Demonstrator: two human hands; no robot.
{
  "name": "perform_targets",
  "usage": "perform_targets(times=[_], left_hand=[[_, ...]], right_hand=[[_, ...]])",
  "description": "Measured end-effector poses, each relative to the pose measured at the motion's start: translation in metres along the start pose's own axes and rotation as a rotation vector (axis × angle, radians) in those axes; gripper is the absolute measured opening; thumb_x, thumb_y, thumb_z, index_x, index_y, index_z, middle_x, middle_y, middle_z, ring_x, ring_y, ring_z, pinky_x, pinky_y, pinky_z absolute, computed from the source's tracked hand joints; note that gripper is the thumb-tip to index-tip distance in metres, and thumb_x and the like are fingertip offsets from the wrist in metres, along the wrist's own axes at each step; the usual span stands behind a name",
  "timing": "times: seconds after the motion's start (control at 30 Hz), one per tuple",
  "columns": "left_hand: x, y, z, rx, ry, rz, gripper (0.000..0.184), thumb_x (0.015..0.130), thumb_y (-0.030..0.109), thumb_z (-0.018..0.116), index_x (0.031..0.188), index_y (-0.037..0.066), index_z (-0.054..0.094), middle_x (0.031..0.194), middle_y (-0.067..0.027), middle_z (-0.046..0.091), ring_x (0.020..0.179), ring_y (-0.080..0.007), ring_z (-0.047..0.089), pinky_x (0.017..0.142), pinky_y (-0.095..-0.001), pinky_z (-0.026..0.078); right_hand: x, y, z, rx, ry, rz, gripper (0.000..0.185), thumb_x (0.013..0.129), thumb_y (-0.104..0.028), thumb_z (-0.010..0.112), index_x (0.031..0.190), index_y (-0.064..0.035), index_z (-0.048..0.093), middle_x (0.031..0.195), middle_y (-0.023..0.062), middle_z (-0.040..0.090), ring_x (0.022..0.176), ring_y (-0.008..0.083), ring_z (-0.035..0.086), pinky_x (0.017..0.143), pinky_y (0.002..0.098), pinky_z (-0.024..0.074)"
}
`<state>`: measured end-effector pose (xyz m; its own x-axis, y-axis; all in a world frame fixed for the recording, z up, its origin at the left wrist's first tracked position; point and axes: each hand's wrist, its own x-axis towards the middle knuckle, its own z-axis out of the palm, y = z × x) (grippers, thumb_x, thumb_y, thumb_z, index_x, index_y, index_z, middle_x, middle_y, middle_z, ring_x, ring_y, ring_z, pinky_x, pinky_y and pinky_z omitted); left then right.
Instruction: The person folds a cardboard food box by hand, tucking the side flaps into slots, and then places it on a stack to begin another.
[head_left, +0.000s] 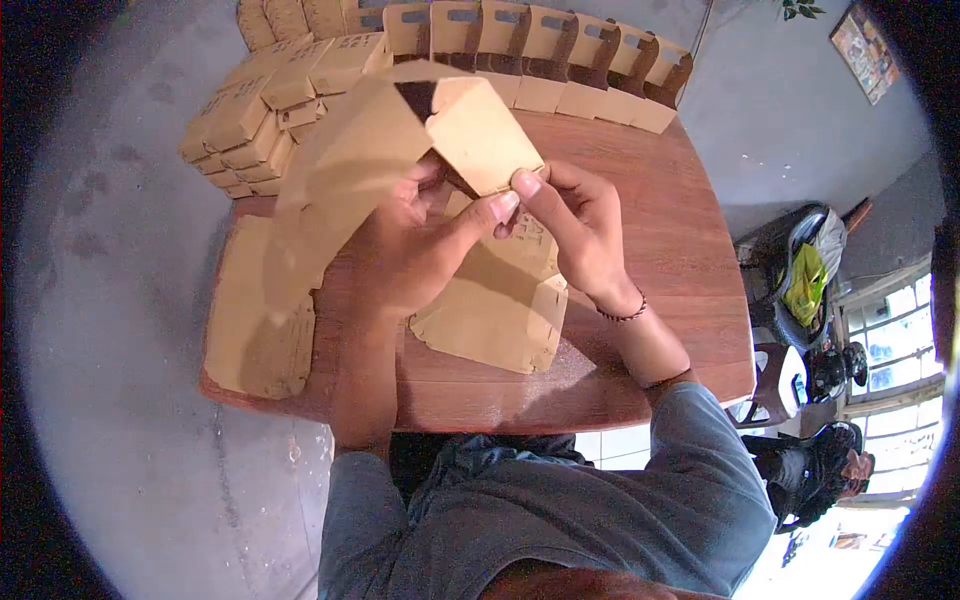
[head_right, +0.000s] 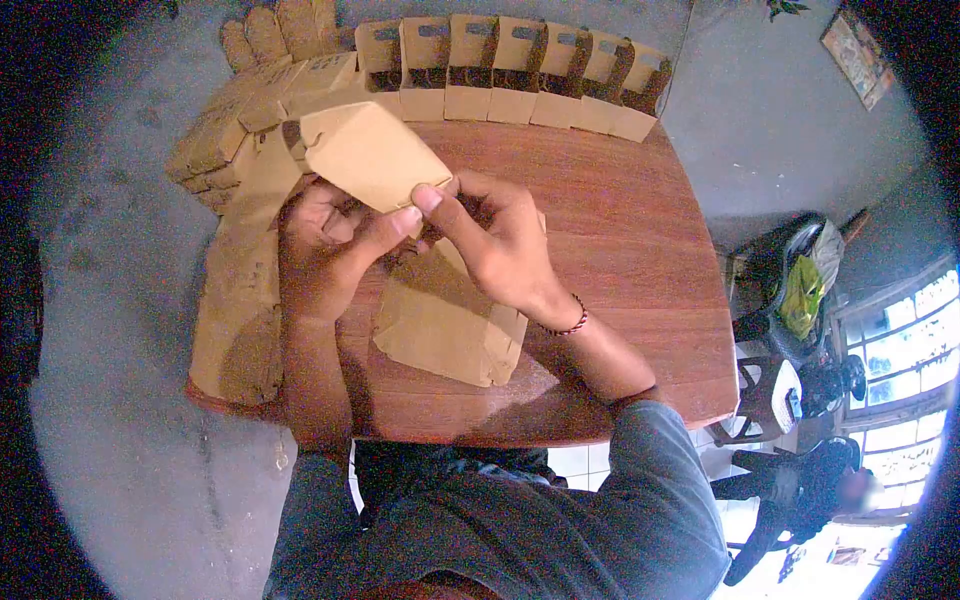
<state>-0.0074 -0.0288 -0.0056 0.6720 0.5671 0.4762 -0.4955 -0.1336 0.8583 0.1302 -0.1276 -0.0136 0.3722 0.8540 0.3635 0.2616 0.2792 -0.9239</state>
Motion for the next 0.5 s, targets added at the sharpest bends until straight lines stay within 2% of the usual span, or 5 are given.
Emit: perform_targets(times=[0.13,0.2,0.3,0.4,0.5], left_hand=[[-0.001,0.005,0.003,0.18,0.009,-0.106,0.026,0.086,0.002,0.068,0.11,-0.003,0.061,0.102,-0.0087,0.067,0.084,-0.0135,0.065,0.072,-0.026,0.053],[0.0,0.004,0.006,0.141,0.03,-0.023,0.017,0.086,0.002,0.067,0.102,-0.003,0.065,0.096,-0.0084,0.068,0.077,-0.0128,0.065,0.066,-0.0258,0.053],[-0.003,0.003,0.013,-0.014,0.105,-0.034,0.017,0.087,0.003,0.067,0.102,-0.004,0.065,0.096,-0.0081,0.068,0.077,-0.0124,0.065,0.065,-0.0254,0.053],[-0.001,0.007,0.007,0.145,-0.001,0.03,0.023,0.089,0.005,0.066,0.11,-0.004,0.061,0.102,-0.0082,0.066,0.085,-0.0122,0.063,0.071,-0.0253,0.052],[0.0,0.002,0.006,0.038,0.019,-0.003,0.029,0.092,0.012,0.064,0.116,-0.003,0.057,0.106,-0.0077,0.065,0.094,-0.0124,0.061,0.08,-0.0263,0.05]], right_hand=[[0.0,0.0,0.002,0.101,-0.011,-0.079,0.028,0.098,-0.021,0.058,0.083,0.0013,0.065,0.073,0.0039,0.066,0.067,0.0085,0.062,0.063,0.0254,0.0488],[-0.001,0.0,0.003,0.139,0.015,-0.12,0.024,0.098,-0.017,0.058,0.082,0.0014,0.063,0.072,0.0035,0.064,0.066,0.0087,0.062,0.061,0.025,0.0483],[-0.004,0.002,0.001,0.066,0.03,-0.136,0.022,0.097,-0.015,0.06,0.082,0.002,0.064,0.071,0.0035,0.063,0.065,0.0085,0.061,0.06,0.0246,0.0477],[-0.007,-0.006,0.0,0.07,0.042,-0.141,0.022,0.096,-0.014,0.061,0.082,0.002,0.064,0.071,0.0032,0.063,0.065,0.0087,0.061,0.06,0.0247,0.0474],[-0.008,-0.005,0.002,0.092,0.107,-0.142,0.024,0.095,-0.015,0.062,0.078,0.0023,0.064,0.07,0.0031,0.063,0.063,0.008,0.059,0.057,0.0235,0.0448]])
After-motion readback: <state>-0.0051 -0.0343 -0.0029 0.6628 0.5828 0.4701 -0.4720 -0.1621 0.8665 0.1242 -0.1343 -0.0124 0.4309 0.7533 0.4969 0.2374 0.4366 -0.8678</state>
